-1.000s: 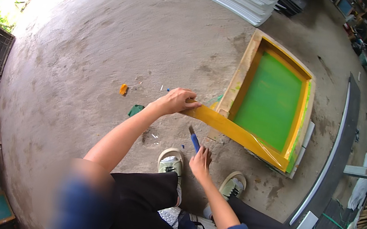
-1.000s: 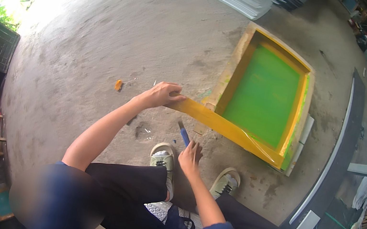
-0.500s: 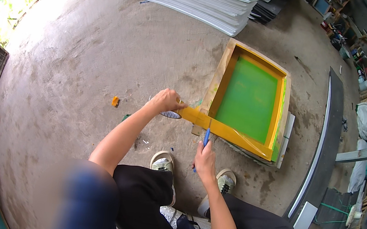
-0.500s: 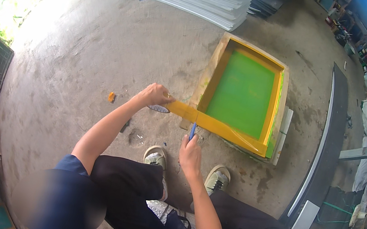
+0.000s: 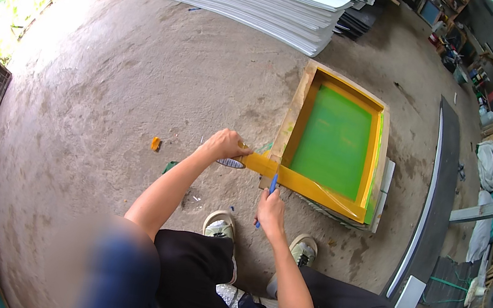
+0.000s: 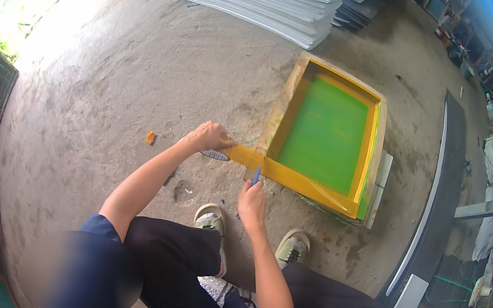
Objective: The person applies yellow tape around the edges of a wooden frame with a green interior. They use a utility knife to cut the tape and smooth it down along the frame's perimeter.
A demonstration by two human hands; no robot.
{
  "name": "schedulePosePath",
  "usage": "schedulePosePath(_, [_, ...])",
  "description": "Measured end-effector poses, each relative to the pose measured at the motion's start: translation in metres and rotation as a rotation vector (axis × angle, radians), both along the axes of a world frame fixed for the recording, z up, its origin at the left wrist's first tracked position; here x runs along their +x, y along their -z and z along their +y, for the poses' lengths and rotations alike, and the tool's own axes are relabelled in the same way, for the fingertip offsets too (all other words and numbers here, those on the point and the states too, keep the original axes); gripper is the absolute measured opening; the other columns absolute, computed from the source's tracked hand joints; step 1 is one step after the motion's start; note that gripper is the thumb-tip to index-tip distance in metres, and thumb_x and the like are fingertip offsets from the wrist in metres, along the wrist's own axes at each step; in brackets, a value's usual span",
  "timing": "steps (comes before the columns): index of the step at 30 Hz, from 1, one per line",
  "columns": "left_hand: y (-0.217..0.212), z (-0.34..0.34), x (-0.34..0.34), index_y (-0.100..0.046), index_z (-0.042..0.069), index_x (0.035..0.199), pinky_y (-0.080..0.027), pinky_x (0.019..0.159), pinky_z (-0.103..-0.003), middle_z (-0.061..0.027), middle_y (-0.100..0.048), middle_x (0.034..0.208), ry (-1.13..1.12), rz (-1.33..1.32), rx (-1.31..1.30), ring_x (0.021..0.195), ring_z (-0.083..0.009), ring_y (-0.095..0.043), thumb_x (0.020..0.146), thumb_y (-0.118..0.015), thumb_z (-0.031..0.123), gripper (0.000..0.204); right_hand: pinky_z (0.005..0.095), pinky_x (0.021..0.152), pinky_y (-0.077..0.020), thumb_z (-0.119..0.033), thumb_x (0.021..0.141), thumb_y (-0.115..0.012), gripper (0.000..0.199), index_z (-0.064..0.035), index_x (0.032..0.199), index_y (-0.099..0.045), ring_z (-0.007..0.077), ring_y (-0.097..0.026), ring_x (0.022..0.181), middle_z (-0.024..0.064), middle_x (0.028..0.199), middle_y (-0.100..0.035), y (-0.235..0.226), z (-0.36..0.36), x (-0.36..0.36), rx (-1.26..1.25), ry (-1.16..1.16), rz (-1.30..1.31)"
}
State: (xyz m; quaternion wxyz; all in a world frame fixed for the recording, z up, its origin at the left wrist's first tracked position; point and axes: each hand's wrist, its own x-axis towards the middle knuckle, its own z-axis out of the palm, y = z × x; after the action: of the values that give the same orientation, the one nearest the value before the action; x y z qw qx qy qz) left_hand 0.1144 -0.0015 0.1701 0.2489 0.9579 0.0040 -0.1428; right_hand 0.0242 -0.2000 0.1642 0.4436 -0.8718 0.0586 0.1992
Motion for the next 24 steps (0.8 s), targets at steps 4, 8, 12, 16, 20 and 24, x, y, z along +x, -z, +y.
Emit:
schedulePosePath(4, [-0.003, 0.001, -0.001, -0.071, 0.006, 0.083, -0.051, 0.067, -0.039, -0.0182, -0.065, 0.072, 0.01, -0.02, 0.007, 0.071, -0.0324, -0.064, 0.072, -0.062, 0.055, 0.051, 0.0398, 0.043, -0.0495, -0.026, 0.094, -0.035, 0.036, 0.0092, 0.09, -0.045, 0.0316, -0.06, 0.045, 0.0239, 0.061, -0.058, 0.0, 0.002, 0.002, 0.024, 0.021, 0.035])
schedulePosePath(8, [-0.005, -0.001, -0.002, -0.07, 0.005, 0.082, -0.051, 0.067, -0.038, -0.0183, -0.065, 0.071, 0.006, 0.002, 0.022, 0.07, -0.0323, -0.064, 0.072, -0.062, 0.056, 0.052, 0.0397, 0.044, -0.0503, -0.025, 0.094, -0.035, 0.037, 0.0104, 0.091, -0.045, 0.0315, -0.061, 0.046, 0.0236, 0.062, -0.059, -0.008, 0.004, 0.004, -0.006, 0.001, 0.074])
schedulePosePath(12, [-0.009, -0.002, -0.001, -0.07, 0.003, 0.081, -0.049, 0.059, -0.038, -0.0156, -0.064, 0.066, 0.015, -0.02, 0.048, 0.061, -0.0263, -0.063, 0.074, -0.064, 0.052, 0.05, 0.0394, 0.044, -0.0506, -0.026, 0.094, -0.036, 0.039, 0.0114, 0.091, -0.045, 0.0312, -0.061, 0.046, 0.0225, 0.062, -0.059, -0.01, 0.003, 0.002, 0.022, 0.011, 0.092])
schedulePosePath(16, [-0.011, -0.002, -0.001, -0.07, 0.003, 0.08, -0.049, 0.06, -0.038, -0.0157, -0.064, 0.068, 0.009, -0.032, 0.049, 0.062, -0.0269, -0.063, 0.074, -0.064, 0.052, 0.05, 0.0396, 0.044, -0.0505, -0.025, 0.093, -0.038, 0.038, 0.012, 0.09, -0.045, 0.0311, -0.061, 0.045, 0.0226, 0.062, -0.059, -0.018, 0.003, 0.0, 0.036, 0.022, 0.106])
schedulePosePath(20, [-0.01, -0.004, -0.001, -0.07, 0.003, 0.08, -0.05, 0.061, -0.038, -0.016, -0.065, 0.069, 0.014, -0.029, 0.066, 0.063, -0.0277, -0.063, 0.073, -0.064, 0.051, 0.05, 0.0403, 0.042, -0.0501, -0.024, 0.093, -0.038, 0.038, 0.0129, 0.091, -0.044, 0.0318, -0.06, 0.044, 0.0235, 0.062, -0.058, -0.019, 0.003, -0.005, 0.068, 0.042, 0.116])
schedulePosePath(24, [-0.009, -0.004, 0.0, -0.069, 0.002, 0.081, -0.05, 0.063, -0.038, -0.0166, -0.065, 0.07, 0.014, -0.048, 0.059, 0.065, -0.0285, -0.064, 0.073, -0.064, 0.05, 0.049, 0.0408, 0.04, -0.05, -0.024, 0.092, -0.038, 0.037, 0.013, 0.092, -0.044, 0.0325, -0.06, 0.044, 0.0242, 0.062, -0.058, -0.008, 0.001, -0.012, 0.093, 0.053, 0.106])
